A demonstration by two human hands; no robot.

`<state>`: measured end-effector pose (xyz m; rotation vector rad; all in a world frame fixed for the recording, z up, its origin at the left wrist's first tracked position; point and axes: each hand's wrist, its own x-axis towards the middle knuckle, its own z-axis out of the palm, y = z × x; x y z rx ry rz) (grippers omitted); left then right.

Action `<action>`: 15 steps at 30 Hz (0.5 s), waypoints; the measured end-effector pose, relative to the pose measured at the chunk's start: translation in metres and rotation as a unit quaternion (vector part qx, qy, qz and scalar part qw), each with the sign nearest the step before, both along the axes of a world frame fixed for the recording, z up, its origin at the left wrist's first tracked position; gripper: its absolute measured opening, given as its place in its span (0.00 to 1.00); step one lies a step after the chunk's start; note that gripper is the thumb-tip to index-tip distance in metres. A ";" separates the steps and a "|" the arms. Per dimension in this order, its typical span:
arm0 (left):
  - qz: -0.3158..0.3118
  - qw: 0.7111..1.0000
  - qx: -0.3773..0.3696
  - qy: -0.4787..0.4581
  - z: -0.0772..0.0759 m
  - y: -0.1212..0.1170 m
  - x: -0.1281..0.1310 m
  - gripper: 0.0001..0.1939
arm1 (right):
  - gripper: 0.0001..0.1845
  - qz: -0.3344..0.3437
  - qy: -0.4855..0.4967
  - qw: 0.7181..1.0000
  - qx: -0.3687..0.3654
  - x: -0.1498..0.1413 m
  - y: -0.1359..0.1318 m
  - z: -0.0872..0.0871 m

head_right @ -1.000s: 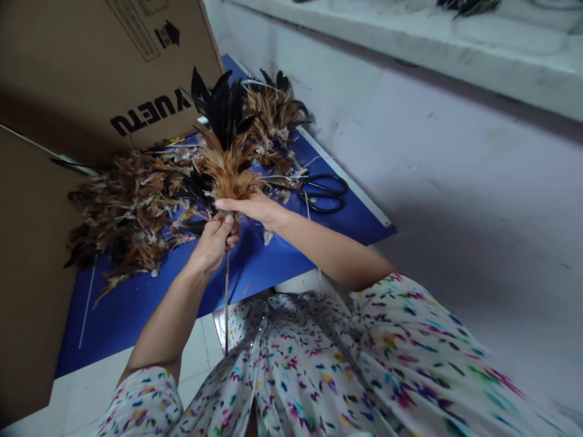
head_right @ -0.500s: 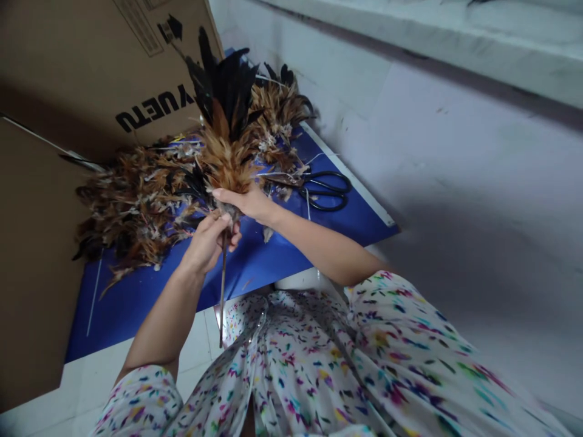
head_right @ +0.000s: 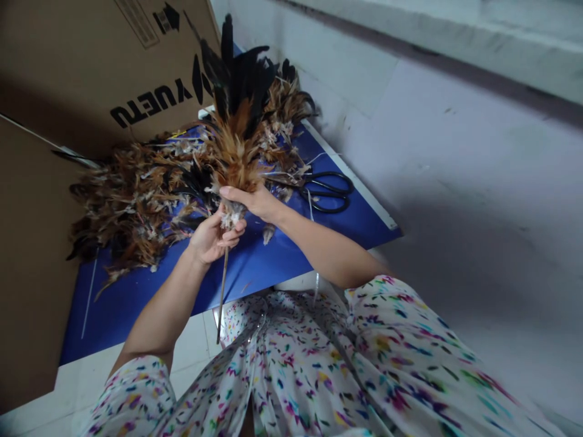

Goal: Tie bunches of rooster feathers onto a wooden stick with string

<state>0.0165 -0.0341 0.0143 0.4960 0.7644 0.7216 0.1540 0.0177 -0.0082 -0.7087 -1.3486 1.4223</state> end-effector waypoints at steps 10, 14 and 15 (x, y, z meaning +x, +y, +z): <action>-0.085 0.993 0.052 -0.067 -0.007 0.000 -0.005 0.14 | 0.22 0.052 0.002 0.998 -0.026 0.000 -0.002 -0.001; -0.081 0.992 0.057 -0.077 -0.008 -0.002 -0.005 0.11 | 0.22 0.051 0.006 0.999 -0.016 0.000 -0.002 -0.003; -0.081 0.992 0.058 -0.078 -0.008 -0.003 -0.004 0.10 | 0.22 0.054 0.008 0.998 -0.013 0.000 -0.002 -0.003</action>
